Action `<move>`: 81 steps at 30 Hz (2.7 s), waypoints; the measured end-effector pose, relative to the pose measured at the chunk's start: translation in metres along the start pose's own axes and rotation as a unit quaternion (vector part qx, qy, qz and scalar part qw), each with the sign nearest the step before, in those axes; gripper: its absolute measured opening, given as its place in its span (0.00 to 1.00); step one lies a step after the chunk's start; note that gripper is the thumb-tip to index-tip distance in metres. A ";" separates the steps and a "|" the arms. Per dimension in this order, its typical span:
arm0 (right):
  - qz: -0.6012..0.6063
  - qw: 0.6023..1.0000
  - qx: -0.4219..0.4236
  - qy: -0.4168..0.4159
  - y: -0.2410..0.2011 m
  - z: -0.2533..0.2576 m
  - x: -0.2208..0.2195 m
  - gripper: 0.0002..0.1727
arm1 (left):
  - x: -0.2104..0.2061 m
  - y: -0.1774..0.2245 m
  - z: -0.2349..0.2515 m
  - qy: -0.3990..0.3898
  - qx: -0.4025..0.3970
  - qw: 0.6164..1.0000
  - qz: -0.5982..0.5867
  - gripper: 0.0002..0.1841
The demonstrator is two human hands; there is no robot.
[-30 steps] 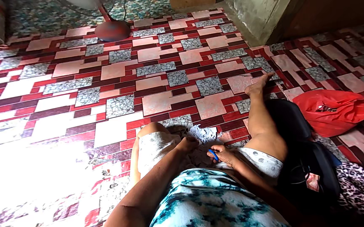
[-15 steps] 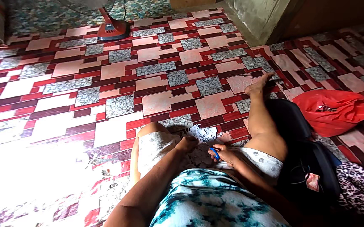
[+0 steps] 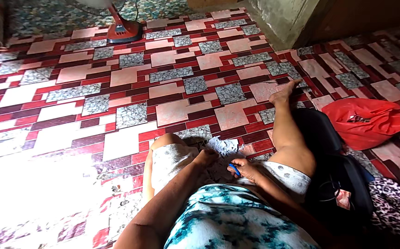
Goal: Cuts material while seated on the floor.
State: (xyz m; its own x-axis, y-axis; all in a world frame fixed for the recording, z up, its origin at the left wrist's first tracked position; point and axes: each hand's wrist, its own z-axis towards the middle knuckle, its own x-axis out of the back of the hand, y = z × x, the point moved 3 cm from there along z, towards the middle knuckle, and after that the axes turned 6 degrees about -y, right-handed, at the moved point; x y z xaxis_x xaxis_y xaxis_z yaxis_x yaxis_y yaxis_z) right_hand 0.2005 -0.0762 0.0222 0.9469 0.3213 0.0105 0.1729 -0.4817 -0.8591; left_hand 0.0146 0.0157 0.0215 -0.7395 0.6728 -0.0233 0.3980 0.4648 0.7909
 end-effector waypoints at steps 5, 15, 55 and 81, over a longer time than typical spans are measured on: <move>0.015 0.999 0.006 0.040 0.001 0.000 0.004 0.13 | 0.003 -0.002 0.000 -0.006 0.030 0.999 0.013 0.12; 0.013 0.999 -0.029 0.038 0.002 0.000 0.006 0.15 | 0.004 -0.002 -0.002 0.009 0.053 0.998 -0.034 0.11; -0.006 0.999 -0.032 0.008 -0.001 0.000 0.002 0.16 | 0.001 0.000 -0.003 -0.003 0.049 0.999 -0.014 0.09; -0.006 0.999 -0.032 0.006 -0.001 0.000 0.002 0.15 | 0.001 -0.001 -0.001 -0.019 0.041 0.999 -0.002 0.09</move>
State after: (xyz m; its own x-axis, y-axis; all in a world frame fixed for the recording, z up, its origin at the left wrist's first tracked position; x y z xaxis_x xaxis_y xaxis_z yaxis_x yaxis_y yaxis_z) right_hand 0.2021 -0.0752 0.0234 0.9481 0.3169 0.0273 0.2007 -0.5292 -0.8244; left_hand 0.0127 0.0154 0.0219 -0.7208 0.6913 -0.0514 0.4384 0.5120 0.7387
